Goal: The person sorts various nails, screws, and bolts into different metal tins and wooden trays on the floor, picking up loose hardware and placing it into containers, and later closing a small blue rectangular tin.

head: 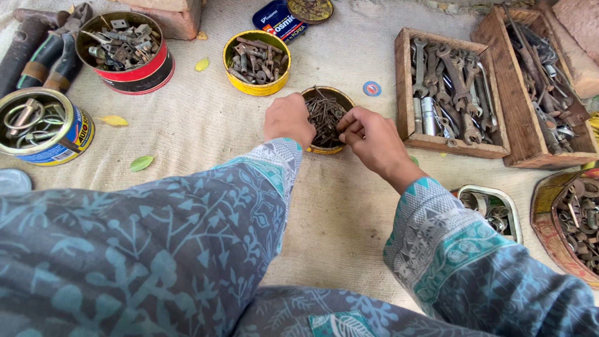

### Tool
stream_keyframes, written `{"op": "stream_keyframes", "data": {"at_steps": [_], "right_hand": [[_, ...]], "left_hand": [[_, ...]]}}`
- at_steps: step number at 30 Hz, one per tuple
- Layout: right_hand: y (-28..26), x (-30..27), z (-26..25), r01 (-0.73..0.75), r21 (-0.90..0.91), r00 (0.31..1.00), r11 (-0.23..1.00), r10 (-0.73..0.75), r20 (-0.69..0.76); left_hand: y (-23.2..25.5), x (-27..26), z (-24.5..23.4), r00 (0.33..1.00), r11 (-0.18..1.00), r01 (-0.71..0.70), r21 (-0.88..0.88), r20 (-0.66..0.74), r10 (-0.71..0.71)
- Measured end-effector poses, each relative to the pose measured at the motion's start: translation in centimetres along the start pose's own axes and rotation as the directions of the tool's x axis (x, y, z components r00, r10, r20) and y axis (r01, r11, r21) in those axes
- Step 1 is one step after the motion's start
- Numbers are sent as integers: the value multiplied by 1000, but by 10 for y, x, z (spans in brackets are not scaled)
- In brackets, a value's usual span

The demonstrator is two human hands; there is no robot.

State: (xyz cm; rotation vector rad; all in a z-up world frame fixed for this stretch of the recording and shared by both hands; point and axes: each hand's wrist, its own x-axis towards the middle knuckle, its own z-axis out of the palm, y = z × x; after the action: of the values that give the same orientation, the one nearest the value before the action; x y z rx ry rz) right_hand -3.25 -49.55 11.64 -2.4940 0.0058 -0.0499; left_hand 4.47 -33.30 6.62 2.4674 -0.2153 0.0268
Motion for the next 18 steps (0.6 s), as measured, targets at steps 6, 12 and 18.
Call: {"op": "stream_keyframes", "data": {"at_steps": [6, 12, 18], "right_hand": [[9, 14, 6, 8, 7, 1000, 1000, -8, -30], [10, 18, 11, 44, -59, 998, 997, -46, -33], [-4, -5, 35, -44, -87, 941, 995, 12, -337]], "left_hand": [[6, -8, 13, 990, 991, 81, -105, -104, -92], [3, -18, 4, 993, 982, -13, -187, -116, -9], [6, -37, -10, 999, 985, -42, -165, -7, 41]]}}
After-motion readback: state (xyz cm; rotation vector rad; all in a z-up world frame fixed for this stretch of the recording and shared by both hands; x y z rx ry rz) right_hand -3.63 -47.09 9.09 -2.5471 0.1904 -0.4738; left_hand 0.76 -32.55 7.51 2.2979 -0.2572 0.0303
